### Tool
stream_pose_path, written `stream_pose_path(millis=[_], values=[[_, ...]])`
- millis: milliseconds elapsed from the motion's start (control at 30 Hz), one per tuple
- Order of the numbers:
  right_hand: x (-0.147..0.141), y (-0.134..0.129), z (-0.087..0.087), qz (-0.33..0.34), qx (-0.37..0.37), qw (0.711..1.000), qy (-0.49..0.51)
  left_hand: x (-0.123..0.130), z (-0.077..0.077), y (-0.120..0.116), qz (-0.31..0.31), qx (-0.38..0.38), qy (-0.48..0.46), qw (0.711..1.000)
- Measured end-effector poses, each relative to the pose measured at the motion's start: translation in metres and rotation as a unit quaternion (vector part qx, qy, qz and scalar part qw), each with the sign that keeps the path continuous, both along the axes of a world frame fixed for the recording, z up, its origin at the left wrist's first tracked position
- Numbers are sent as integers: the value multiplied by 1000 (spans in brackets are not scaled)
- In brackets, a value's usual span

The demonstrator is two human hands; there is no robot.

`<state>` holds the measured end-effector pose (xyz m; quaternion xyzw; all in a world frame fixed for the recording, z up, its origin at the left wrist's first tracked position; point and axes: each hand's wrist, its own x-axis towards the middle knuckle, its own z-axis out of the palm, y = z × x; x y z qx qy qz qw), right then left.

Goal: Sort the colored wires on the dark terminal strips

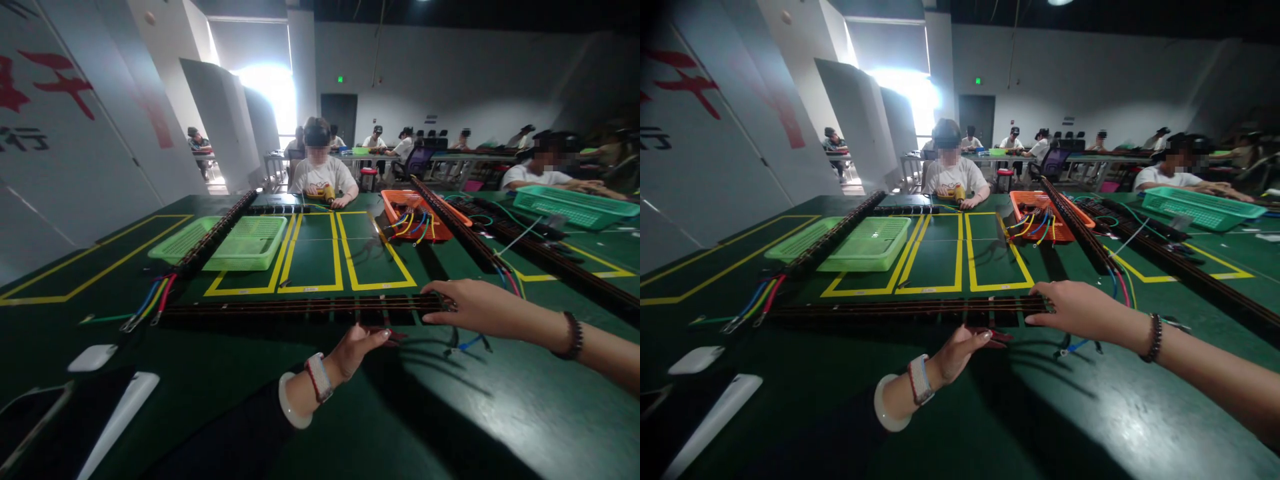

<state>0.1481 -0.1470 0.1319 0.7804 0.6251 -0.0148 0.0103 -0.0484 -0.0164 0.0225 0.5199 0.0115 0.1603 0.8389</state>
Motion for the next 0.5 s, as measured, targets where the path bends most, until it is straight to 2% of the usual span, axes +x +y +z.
stream_pose_path(millis=[100,167,233,367,500], values=[[-5,-2,-1,48,44,996,-69,2,-5,-3,-8,-27,29,999],[-18,2,-1,78,94,986,-113,3,-11,-3,1,-41,36,998],[-37,11,-4,103,121,979,-128,4,-17,0,5,-21,44,999],[-69,32,-16,137,94,978,-124,2,-22,6,2,62,66,996],[-77,42,-27,115,37,989,-83,1,-24,9,-17,145,93,985]])
